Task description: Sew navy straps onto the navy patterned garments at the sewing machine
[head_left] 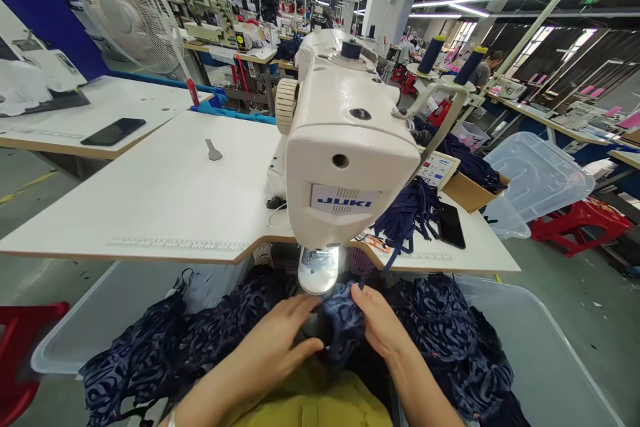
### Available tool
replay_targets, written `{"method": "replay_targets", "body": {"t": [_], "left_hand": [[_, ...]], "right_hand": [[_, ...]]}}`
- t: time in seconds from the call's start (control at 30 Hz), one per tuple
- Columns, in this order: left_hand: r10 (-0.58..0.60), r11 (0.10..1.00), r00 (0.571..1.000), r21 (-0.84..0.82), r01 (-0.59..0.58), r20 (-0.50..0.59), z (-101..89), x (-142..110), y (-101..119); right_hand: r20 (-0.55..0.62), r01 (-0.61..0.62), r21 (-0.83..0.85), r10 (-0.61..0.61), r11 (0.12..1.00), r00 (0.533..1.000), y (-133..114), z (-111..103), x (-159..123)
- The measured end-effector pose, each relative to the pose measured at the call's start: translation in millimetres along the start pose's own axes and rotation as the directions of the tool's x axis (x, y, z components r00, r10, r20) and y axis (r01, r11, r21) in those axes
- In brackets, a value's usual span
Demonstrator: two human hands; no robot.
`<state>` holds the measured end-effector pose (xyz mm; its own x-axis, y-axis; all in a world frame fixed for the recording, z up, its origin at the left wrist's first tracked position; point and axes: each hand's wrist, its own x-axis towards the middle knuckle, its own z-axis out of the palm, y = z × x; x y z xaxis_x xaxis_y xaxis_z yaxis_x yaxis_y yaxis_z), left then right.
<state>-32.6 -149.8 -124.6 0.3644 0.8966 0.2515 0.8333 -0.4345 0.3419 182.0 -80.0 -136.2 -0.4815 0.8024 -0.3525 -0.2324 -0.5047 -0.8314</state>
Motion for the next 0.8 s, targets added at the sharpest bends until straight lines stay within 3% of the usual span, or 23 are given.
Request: {"method": "replay_targets", "body": {"t": [0.1, 0.2, 0.33, 0.4, 0.47, 0.5, 0.53, 0.63, 0.67, 0.73, 0.8], "left_hand": [[0.078, 0.996, 0.993, 0.058, -0.073, -0.09, 3.6, 15.2, 15.4], [0.076, 0.993, 0.992, 0.094, -0.066, -0.104, 7.8, 20.9, 16.9], [0.043, 0.994, 0.995, 0.107, -0.033, -0.087, 11.4, 17.9, 18.2], [0.052, 0.994, 0.997, 0.098, -0.046, -0.053, 14.5, 16.1, 21.5], [0.052, 0.995, 0.999, 0.087, -0.051, -0.014, 17.9, 15.8, 25.0], [0.037, 0.996, 0.999, 0.084, -0.037, 0.002, 19.1, 16.3, 26.4], [0.011, 0.996, 1.0, 0.083, -0.013, 0.016, 19.7, 17.2, 27.6], [-0.061, 0.996, 0.996, 0.069, 0.057, 0.063, 19.5, 20.2, 30.3], [-0.07, 0.996, 0.994, 0.059, 0.065, 0.088, 19.3, 20.9, 31.2], [-0.078, 0.996, 0.986, 0.046, 0.072, 0.144, 20.0, 21.2, 33.5], [-0.088, 0.996, 0.976, 0.049, 0.08, 0.201, 21.9, 20.4, 36.4]], "right_hand": [[-0.064, 0.051, -0.076, -0.056, 0.996, 0.996, 3.6, 18.2, 3.4], [-0.062, 0.122, -0.437, -0.165, 0.891, 0.984, 4.8, 18.6, 2.6], [0.068, 0.214, -0.841, -0.295, 0.497, 0.953, 7.2, 11.2, 2.7], [0.091, 0.191, -0.941, -0.337, 0.278, 0.937, 8.2, 8.7, 6.7], [0.073, 0.146, -0.978, -0.407, 0.152, 0.911, 7.0, 8.4, 11.6], [0.054, 0.139, -0.976, -0.433, 0.167, 0.9, 5.2, 9.3, 13.4], [0.034, 0.156, -0.957, -0.44, 0.244, 0.898, 3.0, 11.0, 14.3], [-0.002, 0.243, -0.728, -0.356, 0.641, 0.935, -3.5, 19.3, 11.3], [0.007, 0.249, -0.63, -0.315, 0.735, 0.949, -4.3, 22.1, 9.3], [0.021, 0.256, -0.588, -0.302, 0.767, 0.953, -2.1, 25.7, 6.2], [0.028, 0.278, -0.738, -0.384, 0.614, 0.923, 4.4, 25.1, 5.7]]}}
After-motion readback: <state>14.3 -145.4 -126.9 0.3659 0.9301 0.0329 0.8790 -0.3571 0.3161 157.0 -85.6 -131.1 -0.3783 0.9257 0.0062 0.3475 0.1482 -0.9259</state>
